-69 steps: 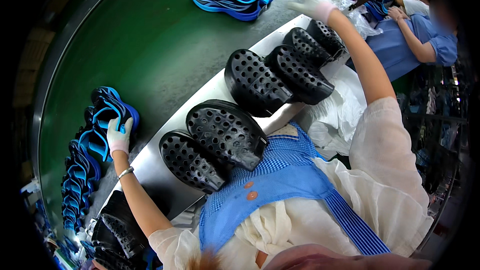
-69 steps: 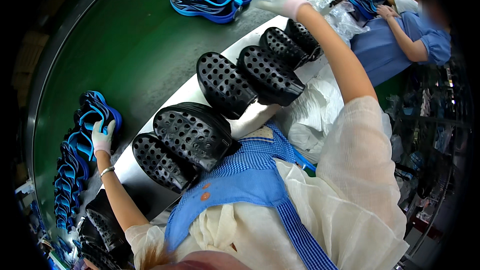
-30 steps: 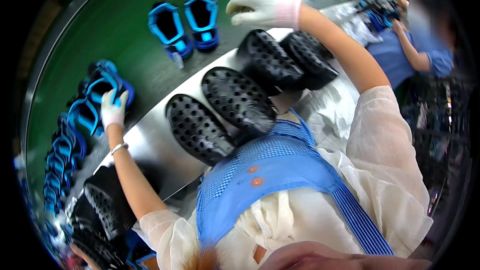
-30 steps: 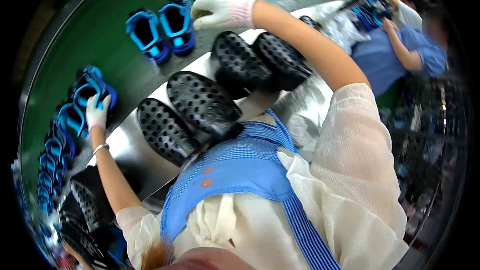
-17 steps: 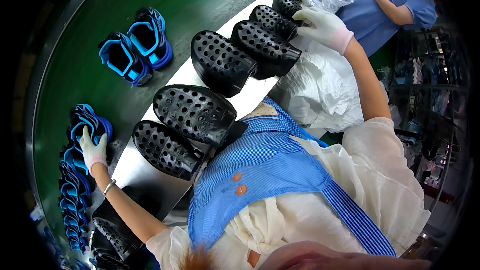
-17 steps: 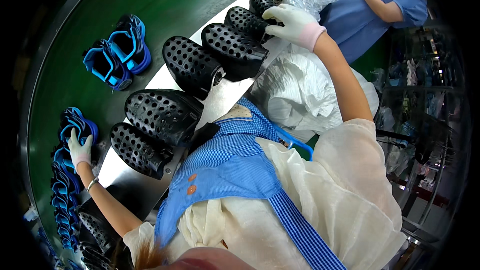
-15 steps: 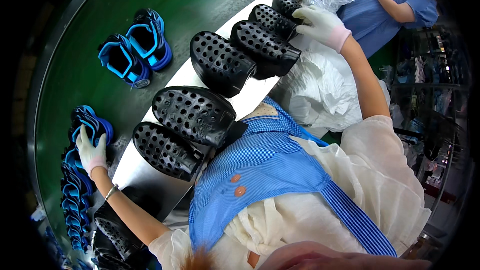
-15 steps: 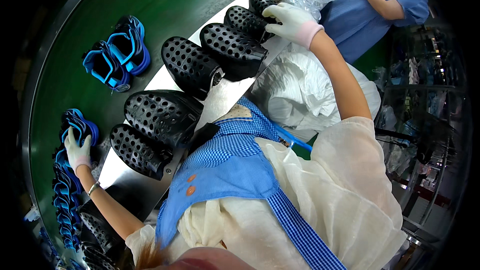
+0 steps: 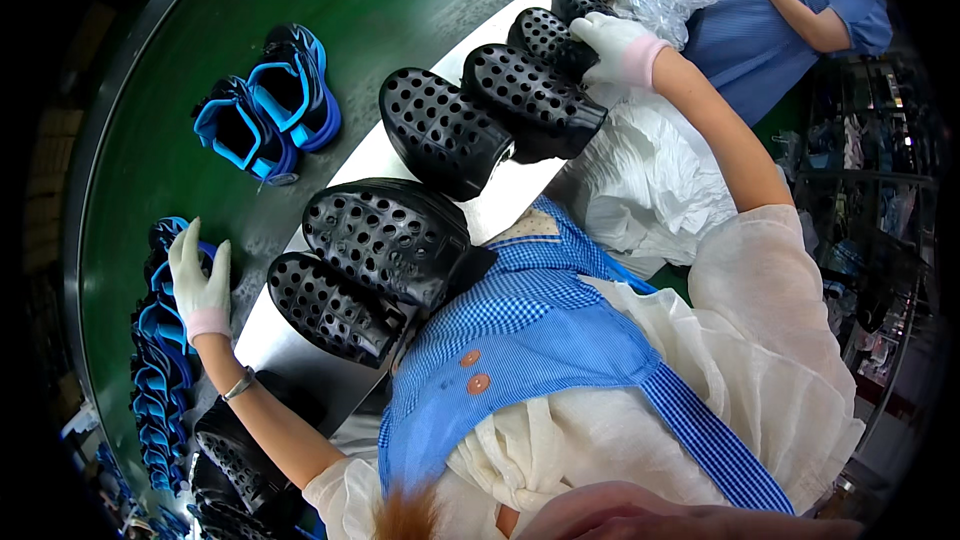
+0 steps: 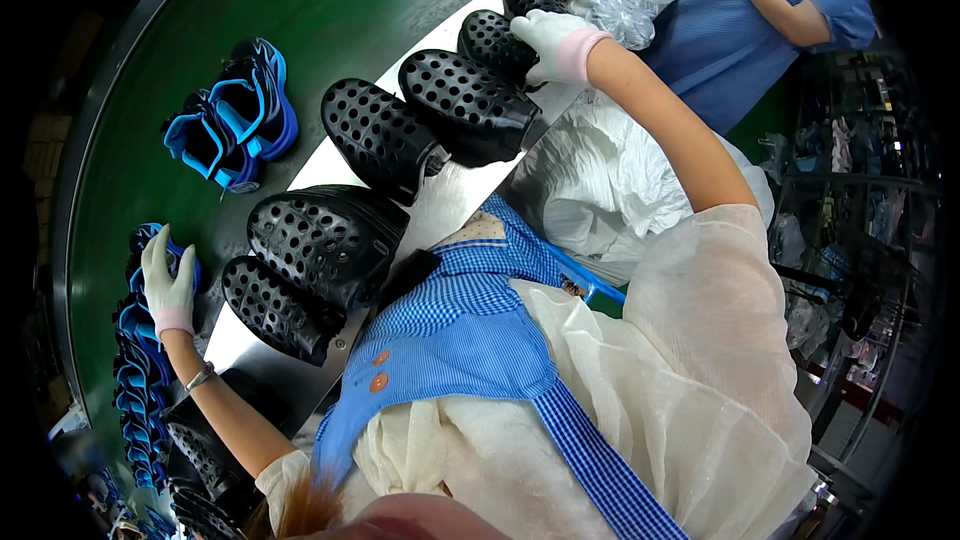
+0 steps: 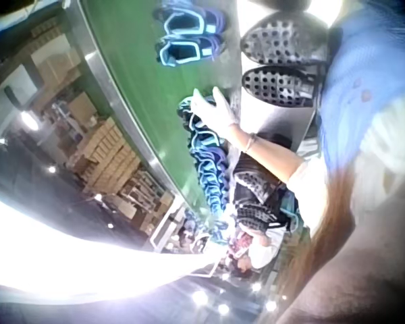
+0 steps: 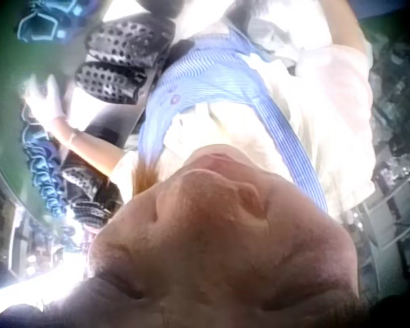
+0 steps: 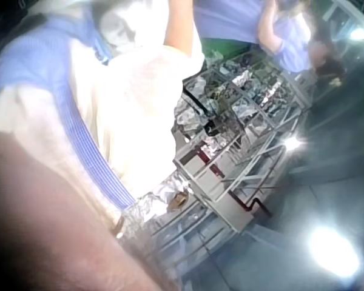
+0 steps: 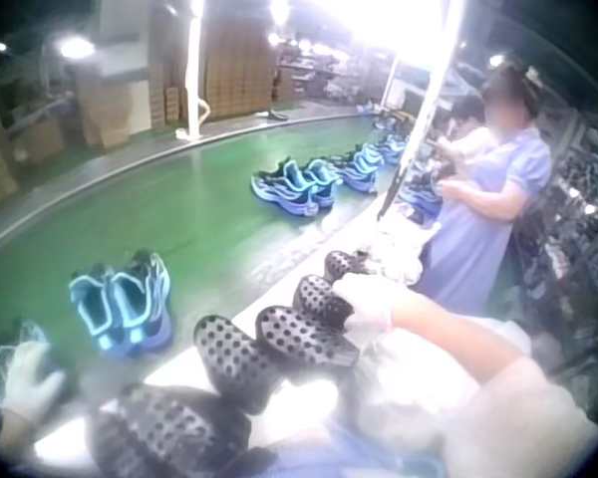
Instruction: The person places black plastic shoe components into blue and black sneakers on an assembly line. The person handles multiple sneakers one by one, inserting a black component into each shoe before moving on to the next one.
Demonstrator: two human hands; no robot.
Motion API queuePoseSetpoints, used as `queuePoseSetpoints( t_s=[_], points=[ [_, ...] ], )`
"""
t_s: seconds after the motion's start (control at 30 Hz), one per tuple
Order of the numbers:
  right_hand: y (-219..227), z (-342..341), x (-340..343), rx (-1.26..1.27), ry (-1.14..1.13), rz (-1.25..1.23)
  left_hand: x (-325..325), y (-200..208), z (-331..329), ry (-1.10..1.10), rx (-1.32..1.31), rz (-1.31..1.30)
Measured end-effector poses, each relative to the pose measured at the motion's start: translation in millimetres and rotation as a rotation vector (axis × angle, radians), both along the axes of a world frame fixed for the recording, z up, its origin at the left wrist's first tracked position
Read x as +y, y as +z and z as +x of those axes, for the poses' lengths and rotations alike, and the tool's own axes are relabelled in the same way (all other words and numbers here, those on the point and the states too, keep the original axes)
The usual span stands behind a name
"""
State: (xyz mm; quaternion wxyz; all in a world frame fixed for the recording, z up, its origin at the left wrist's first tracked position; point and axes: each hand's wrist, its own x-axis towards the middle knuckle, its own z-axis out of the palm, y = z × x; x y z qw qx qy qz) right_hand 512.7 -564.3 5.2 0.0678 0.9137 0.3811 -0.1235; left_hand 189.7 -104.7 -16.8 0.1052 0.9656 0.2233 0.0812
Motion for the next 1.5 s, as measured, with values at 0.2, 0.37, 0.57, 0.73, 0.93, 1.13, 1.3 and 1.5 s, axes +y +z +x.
queuePoseSetpoints(
  t_s=[0.2, 0.37, 0.57, 0.73, 0.93, 1.13, 1.3, 1.5],
  points=[
    [34, -4, 0, -0.031, 0.019, 0.034, -8, 1, 11, -0.026, -0.011, -0.007],
    [79, -13, 28, -0.148, 0.111, 0.279, -18, 10, 16, 0.016, -0.186, -0.297],
    [100, -77, 146, 0.146, 0.512, 0.701, -68, 45, 63, -0.222, -0.583, -1.365],
    [94, -132, 236, 0.423, 0.653, 0.717, -81, 61, 48, -0.142, -0.816, -2.005],
    [50, -153, 290, 0.517, 0.559, 0.593, -55, 22, 35, 0.145, -1.156, -1.807],
    [39, -169, 316, 0.461, 0.511, 0.397, -45, 0, 37, 0.381, -1.247, -1.751],
    [27, -138, 321, 0.228, 0.640, 0.358, -27, -34, 40, 0.361, -0.789, -1.466],
    [32, -100, 338, 0.156, 0.589, 0.152, -26, -66, 48, -0.042, -0.433, -0.423]
  ],
)
